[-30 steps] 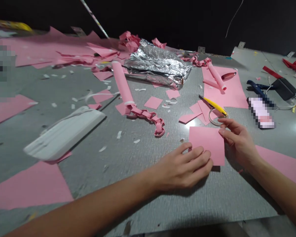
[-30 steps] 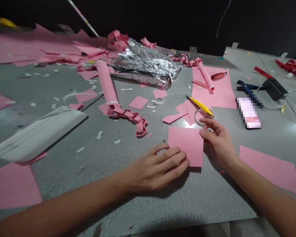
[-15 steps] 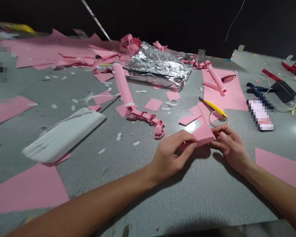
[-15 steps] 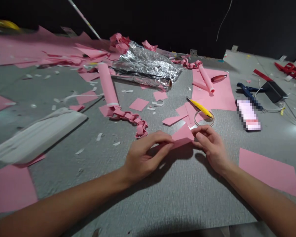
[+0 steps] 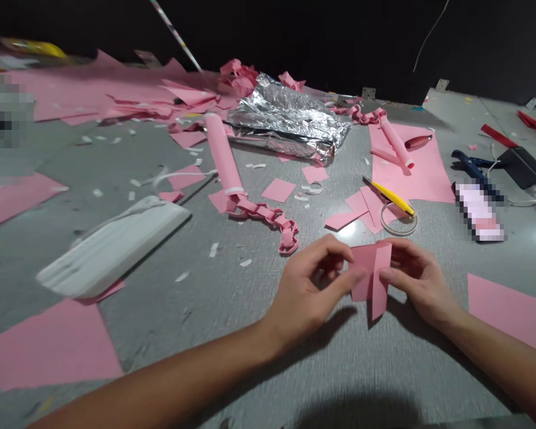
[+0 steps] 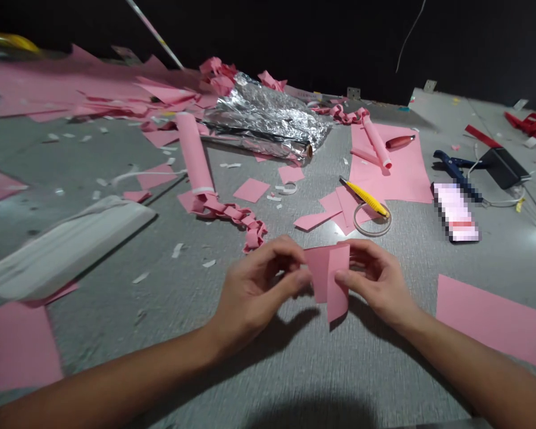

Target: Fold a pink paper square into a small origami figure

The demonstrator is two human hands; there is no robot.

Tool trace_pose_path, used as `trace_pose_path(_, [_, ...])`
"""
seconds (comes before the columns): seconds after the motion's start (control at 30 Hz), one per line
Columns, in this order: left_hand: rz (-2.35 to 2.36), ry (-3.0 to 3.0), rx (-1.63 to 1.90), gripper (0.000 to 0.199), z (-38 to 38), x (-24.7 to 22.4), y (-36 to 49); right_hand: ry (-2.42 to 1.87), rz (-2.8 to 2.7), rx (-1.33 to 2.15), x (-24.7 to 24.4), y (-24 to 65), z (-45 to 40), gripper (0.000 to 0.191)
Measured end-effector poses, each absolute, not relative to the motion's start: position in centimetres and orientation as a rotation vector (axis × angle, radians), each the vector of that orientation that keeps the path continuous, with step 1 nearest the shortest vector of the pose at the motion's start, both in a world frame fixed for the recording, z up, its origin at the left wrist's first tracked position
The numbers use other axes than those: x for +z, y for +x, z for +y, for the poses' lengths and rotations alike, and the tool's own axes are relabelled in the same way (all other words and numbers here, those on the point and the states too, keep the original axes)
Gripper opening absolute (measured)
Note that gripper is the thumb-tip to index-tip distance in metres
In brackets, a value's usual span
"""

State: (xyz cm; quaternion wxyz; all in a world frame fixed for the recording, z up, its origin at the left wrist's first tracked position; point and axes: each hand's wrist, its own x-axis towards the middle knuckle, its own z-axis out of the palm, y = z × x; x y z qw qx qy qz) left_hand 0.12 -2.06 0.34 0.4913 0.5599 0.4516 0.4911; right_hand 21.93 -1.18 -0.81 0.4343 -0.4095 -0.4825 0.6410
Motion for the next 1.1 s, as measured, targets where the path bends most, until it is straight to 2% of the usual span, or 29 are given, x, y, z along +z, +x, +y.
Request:
trace_pose_path(0.07, [1.167,1.242,1.255,0.022,-1.5,0.5,0.3,-1.027,-1.16,1.595,-0.8,21.8,-1.0,0.037])
trace_pose_path(0.17, [1.118,1.123,1.094,0.036,-0.8,0.6,0.8,-1.036,-1.141,1.591,-0.8,21.5,-0.6,0.038])
trace_pose_path(0.33, [1.092,1.139,1.057,0.022,-0.6,0.1,1.3,-1.05,-1.19,1.587,-0.7,20.9,-0.6,0.044])
trace_pose_path(0.47, [1.063,1.151,1.027,0.019,-0.8,-0.2,1.2,-1.074,-1.229,1.62,-0.8,21.1,-1.3,0.049])
trace_pose_path(0.53, [1.043,1.136,1.011,0.019,-0.8,-0.2,1.1,-1.085,-1.24,1.615,-0.8,21.3,-1.4,0.046])
trace_pose_path(0.67, [1.052,1.151,0.984,0.022,-0.9,-0.2,1.0,-1.109,-1.276,1.574,-0.5,21.4,-1.4,0.025])
trace_pose_path(0.73, [1.056,1.155,0.965,0.024,-0.9,-0.2,0.9,-1.135,-1.288,1.55,-0.4,21.4,-1.3,0.021])
trace_pose_path(1.1, [1.105,1.09,0.937,0.023,-0.8,-0.3,0.4,-1.219,-1.306,1.517,-0.5,20.9,-1.4,0.024])
